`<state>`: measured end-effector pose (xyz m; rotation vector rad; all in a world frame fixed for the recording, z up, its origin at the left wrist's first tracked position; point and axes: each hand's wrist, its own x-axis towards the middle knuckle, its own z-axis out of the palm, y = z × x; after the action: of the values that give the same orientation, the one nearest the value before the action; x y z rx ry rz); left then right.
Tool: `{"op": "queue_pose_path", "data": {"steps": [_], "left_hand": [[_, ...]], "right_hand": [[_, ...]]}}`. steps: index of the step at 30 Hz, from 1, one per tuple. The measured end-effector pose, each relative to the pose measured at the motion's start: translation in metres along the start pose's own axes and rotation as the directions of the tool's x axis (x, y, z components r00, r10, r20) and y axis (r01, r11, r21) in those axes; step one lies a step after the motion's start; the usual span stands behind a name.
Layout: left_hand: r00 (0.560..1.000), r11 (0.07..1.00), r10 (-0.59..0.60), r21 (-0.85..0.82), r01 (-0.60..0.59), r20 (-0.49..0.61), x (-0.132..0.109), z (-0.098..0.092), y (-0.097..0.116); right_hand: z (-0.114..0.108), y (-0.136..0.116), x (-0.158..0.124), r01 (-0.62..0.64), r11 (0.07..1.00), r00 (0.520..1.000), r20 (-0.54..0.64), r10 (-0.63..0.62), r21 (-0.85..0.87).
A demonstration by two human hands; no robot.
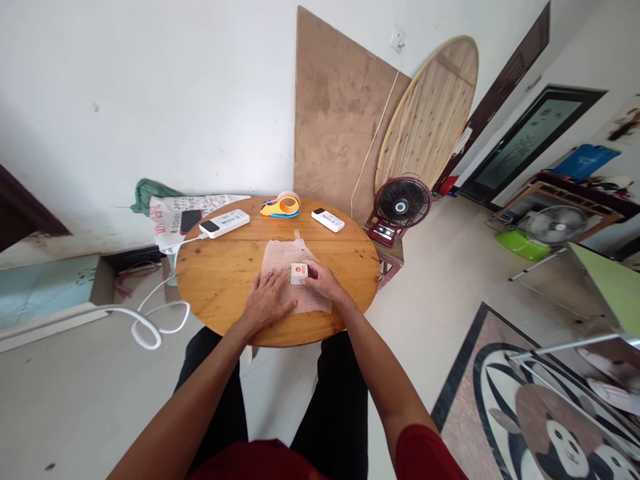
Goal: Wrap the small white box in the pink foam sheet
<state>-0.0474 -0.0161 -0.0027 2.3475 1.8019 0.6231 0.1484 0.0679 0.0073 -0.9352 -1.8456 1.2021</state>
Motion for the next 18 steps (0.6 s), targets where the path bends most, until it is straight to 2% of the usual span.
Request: {"op": "queue_pose_path", "data": {"steps": [8,14,18], "left_hand": [[1.000,1.000,0.003,-0.011,-0.003,-0.014,0.002,0.005,-0.004],[0.992,0.999,-0.024,-0.044,0.018,-0.127,-0.012,-0.005,0.002],[0.993,0.994,0.107,-0.004,-0.107,-0.047,-0.032,-0.019,0.015]], "right_hand": [[0.001,0.010,-0.002,0.038,0.999,0.999,0.008,-0.037,-0.004],[-0.007,0.003,-0.009,0.046,0.997,0.995,0.089,-0.050,0.055],[-0.014,0.004,-0.010,0.011,0.997,0.995,0.098,-0.019,0.080]]}}
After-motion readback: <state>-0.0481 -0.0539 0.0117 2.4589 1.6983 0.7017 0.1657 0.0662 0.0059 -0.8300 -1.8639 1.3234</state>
